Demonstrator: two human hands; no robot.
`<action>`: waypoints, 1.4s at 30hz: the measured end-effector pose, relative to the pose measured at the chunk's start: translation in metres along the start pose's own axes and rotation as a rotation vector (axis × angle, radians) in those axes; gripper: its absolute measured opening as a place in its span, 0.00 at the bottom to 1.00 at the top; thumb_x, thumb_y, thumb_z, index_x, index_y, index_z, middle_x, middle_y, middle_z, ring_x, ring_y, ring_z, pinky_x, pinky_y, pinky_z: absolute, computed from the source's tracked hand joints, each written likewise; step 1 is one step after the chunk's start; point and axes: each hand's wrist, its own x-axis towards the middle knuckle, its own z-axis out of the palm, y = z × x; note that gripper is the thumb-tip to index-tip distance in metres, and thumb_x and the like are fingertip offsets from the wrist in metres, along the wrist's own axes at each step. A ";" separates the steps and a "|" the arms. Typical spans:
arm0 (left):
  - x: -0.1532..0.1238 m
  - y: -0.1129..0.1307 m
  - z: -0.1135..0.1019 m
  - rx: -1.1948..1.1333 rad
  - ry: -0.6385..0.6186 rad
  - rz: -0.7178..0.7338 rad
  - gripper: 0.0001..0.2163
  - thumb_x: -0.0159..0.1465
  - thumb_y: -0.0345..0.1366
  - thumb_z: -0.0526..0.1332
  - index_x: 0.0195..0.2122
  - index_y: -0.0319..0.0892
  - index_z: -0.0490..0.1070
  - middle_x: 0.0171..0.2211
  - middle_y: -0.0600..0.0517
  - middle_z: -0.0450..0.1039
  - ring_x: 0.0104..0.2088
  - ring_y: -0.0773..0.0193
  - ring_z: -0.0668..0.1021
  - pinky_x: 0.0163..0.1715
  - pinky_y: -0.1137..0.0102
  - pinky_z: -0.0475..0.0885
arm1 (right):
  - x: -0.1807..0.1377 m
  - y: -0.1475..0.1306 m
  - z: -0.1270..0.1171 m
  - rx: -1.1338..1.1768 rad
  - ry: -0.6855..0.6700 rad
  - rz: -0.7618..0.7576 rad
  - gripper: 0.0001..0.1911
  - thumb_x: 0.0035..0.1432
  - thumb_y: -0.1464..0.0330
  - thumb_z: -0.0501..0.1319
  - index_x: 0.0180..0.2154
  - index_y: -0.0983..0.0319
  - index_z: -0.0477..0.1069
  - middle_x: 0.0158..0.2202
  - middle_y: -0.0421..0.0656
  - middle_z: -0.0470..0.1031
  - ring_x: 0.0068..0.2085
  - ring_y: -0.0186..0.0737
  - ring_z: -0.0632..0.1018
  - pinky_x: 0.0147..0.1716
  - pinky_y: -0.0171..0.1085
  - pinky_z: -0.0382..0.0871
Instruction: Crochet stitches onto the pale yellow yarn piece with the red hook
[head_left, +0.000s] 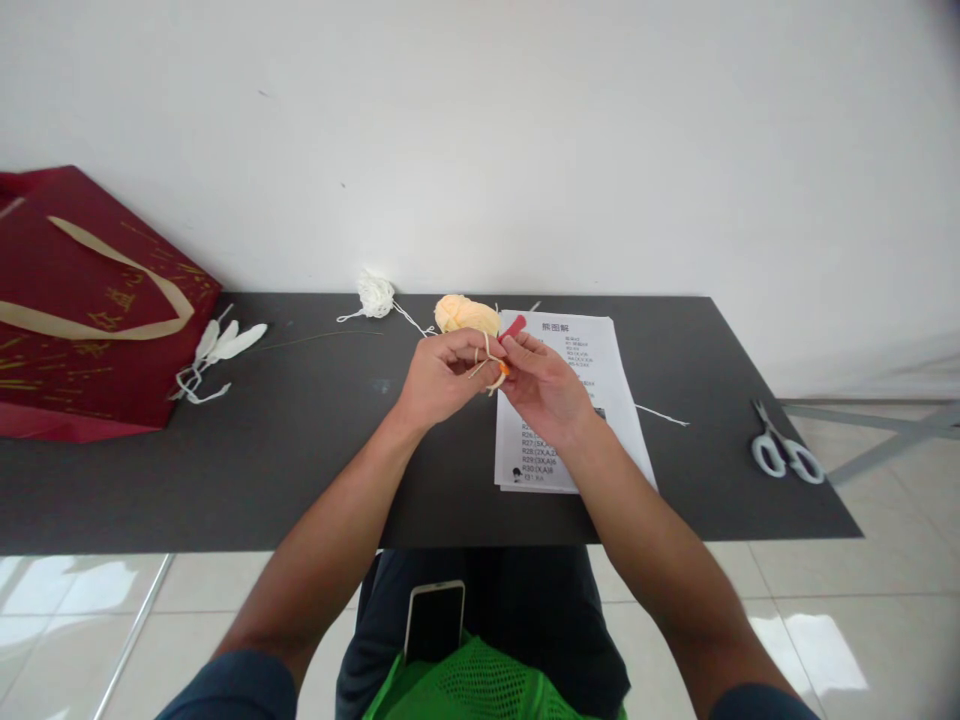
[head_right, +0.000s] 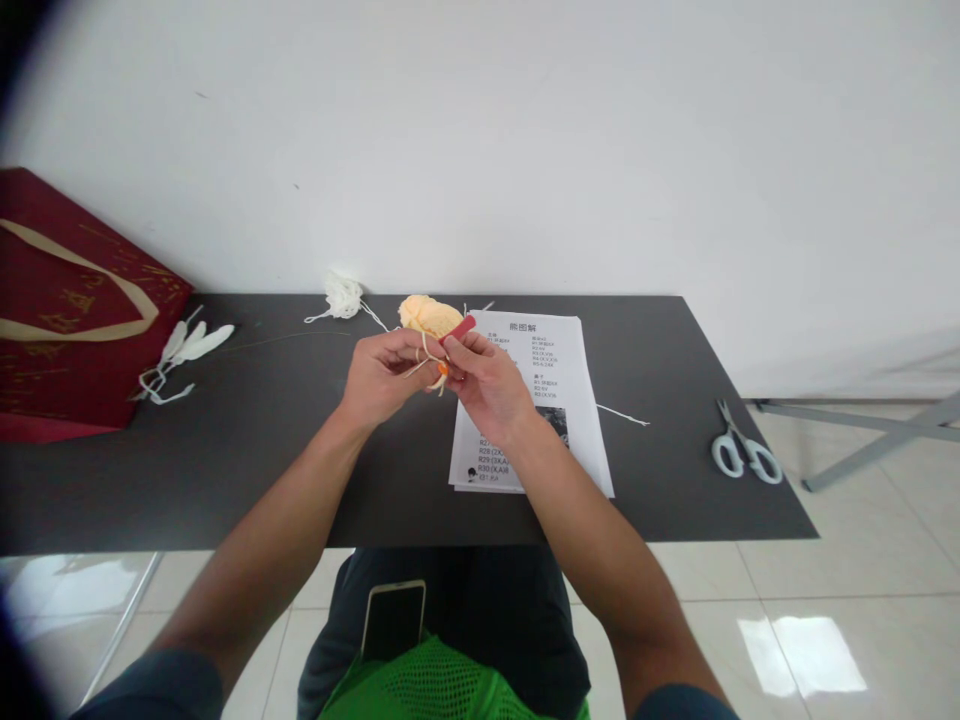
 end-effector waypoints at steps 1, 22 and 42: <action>0.000 0.000 0.000 0.004 0.009 0.000 0.10 0.54 0.33 0.74 0.36 0.39 0.78 0.26 0.52 0.81 0.23 0.69 0.78 0.24 0.76 0.72 | 0.000 -0.001 -0.001 0.038 0.015 0.007 0.09 0.53 0.63 0.74 0.30 0.59 0.76 0.27 0.35 0.71 0.27 0.30 0.66 0.29 0.34 0.63; 0.004 -0.005 0.006 -0.012 0.250 0.028 0.33 0.53 0.32 0.74 0.61 0.42 0.69 0.32 0.55 0.79 0.30 0.69 0.79 0.31 0.74 0.72 | 0.000 0.004 0.005 0.087 0.080 -0.188 0.08 0.51 0.66 0.74 0.34 0.55 0.79 0.34 0.35 0.76 0.31 0.30 0.71 0.31 0.34 0.67; 0.002 -0.011 0.004 0.288 0.317 0.087 0.33 0.56 0.31 0.71 0.64 0.44 0.68 0.31 0.56 0.76 0.27 0.71 0.75 0.28 0.75 0.71 | 0.003 0.022 0.009 -0.074 0.116 -0.308 0.15 0.49 0.69 0.76 0.39 0.56 0.77 0.38 0.37 0.78 0.37 0.33 0.75 0.40 0.36 0.71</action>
